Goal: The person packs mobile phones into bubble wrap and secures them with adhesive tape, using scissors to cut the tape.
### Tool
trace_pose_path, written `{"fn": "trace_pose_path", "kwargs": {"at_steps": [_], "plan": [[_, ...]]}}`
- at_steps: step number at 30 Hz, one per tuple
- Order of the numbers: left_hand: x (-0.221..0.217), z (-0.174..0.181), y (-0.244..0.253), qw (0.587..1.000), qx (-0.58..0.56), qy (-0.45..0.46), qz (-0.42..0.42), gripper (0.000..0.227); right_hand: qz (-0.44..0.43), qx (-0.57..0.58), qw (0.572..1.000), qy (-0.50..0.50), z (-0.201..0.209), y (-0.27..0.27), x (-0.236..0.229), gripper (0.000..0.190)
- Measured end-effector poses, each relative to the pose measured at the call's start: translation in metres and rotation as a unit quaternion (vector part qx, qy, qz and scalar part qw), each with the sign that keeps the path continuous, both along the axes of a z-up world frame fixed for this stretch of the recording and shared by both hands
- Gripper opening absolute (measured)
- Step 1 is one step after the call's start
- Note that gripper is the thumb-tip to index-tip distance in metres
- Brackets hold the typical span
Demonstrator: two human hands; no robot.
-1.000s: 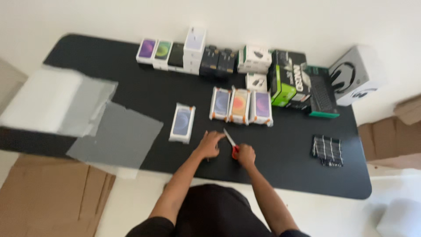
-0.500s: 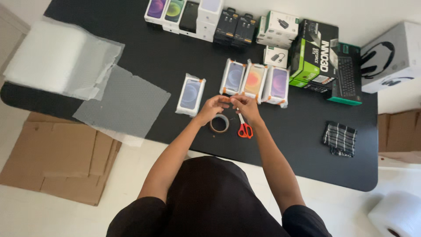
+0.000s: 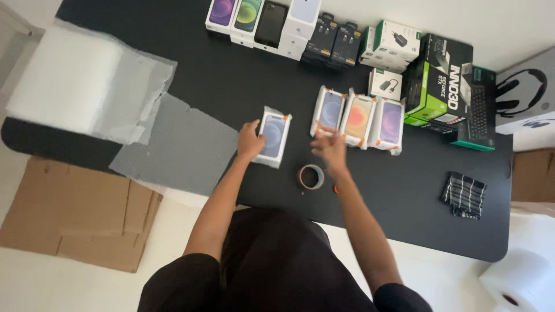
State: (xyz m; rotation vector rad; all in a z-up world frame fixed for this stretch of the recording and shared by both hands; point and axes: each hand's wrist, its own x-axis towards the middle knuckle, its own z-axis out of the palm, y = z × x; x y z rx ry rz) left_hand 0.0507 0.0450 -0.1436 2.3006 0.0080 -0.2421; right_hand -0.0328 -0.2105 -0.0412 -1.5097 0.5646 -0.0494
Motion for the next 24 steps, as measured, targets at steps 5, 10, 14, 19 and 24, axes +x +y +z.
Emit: {"fn": "trace_pose_path", "kwargs": {"at_steps": [5,10,14,19,24], "plan": [[0.002,-0.008,0.0,0.995,0.008,0.067,-0.068,0.077,0.049,-0.052,0.993,0.09,-0.095,0.055,0.028,0.054],[0.005,-0.031,-0.002,0.987,-0.15,0.055,-0.021,0.079,-0.01,-0.062,0.998,0.03,-0.177,0.07,0.051,0.078],[0.017,-0.007,0.009,0.962,-0.258,0.072,0.047,0.078,-0.036,0.009,0.997,-0.069,-0.136,0.079,0.056,0.087],[0.046,0.021,0.023,0.953,-0.3,0.041,-0.018,0.071,0.042,-0.013,0.991,-0.127,-0.1,0.064,0.045,0.095],[0.055,0.054,0.028,0.929,-0.35,0.04,-0.109,0.039,0.038,-0.044,0.989,-0.139,-0.085,0.066,0.04,0.098]]}}
